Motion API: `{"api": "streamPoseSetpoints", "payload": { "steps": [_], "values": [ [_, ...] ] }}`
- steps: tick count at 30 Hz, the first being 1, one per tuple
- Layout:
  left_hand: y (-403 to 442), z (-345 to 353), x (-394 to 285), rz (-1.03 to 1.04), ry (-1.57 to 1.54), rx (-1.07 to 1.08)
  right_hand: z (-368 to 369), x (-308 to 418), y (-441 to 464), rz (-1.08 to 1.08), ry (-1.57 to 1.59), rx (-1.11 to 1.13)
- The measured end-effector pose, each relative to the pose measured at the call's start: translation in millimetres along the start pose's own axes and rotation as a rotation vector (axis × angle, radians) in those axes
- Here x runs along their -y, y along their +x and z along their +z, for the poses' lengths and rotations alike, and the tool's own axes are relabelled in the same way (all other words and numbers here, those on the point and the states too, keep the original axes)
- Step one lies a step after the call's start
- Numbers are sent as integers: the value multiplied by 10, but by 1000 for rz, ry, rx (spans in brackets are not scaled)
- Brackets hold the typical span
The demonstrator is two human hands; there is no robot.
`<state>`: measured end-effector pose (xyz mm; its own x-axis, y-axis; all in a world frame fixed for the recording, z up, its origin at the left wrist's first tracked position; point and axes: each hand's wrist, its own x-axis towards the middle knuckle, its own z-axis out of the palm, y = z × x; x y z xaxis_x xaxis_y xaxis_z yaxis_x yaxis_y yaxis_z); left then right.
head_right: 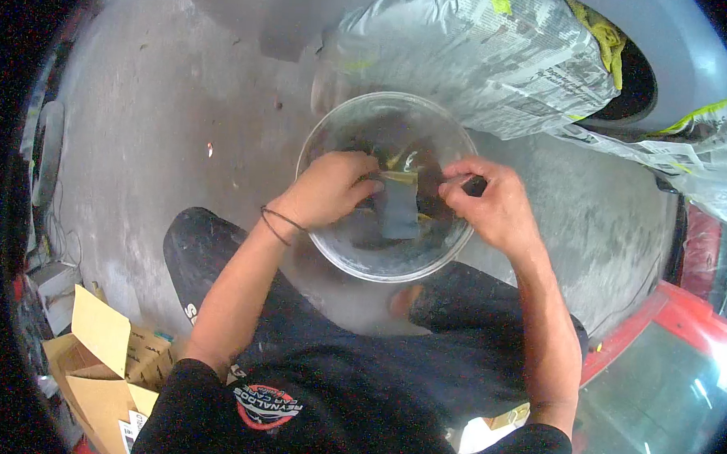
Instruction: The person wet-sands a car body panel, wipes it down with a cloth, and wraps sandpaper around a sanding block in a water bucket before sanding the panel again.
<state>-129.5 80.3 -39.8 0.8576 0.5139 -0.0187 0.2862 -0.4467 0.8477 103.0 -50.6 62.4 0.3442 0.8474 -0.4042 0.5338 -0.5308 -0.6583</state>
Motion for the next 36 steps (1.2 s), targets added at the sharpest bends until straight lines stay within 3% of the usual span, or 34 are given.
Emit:
{"api": "streamPoseSetpoints", "payload": {
  "steps": [5, 7, 10, 11, 14, 16, 17, 19, 20, 23, 26, 29, 32, 36],
  "values": [
    [-3, 33, 73, -86, 104, 113, 7, -77, -23, -47, -51, -43],
    [-4, 27, 97, -165, 201, 215, -98, -54, -34, 27, 34, -87],
    [-95, 129, 155, -63, 300, 134, -135, -35, -42, 56, 87, -157],
    [-78, 101, 99, -97, 195, 98, -120, -44, -47, 54, 94, -181],
    [-2, 31, -123, -198, -221, 57, 212, -42, -112, -236, -34, -322],
    [11, 52, -169, -258, -630, 101, 409, 32, -183, -419, -291, -269],
    [13, 38, -192, -310, -640, 109, 471, 81, -208, -513, -422, -241],
    [28, -12, -244, -407, -662, 127, 509, 214, -245, -484, -419, -173],
    [-5, -118, -349, -445, -850, 130, 503, 254, -265, -469, -420, -141],
    [-103, 64, -230, -337, -1287, 13, 451, 277, -248, -257, -27, -25],
    [-132, 41, -117, -289, -1280, -6, 336, 280, -167, -153, 233, -48],
    [-106, -58, -168, -300, -1422, -99, 133, 339, -109, 90, 255, -201],
    [-100, -49, -125, -360, -1386, -200, 90, 229, -29, 78, 211, -321],
    [-94, -41, -130, -369, -1245, -357, 185, 114, -4, 69, 145, -304]
  ]
}}
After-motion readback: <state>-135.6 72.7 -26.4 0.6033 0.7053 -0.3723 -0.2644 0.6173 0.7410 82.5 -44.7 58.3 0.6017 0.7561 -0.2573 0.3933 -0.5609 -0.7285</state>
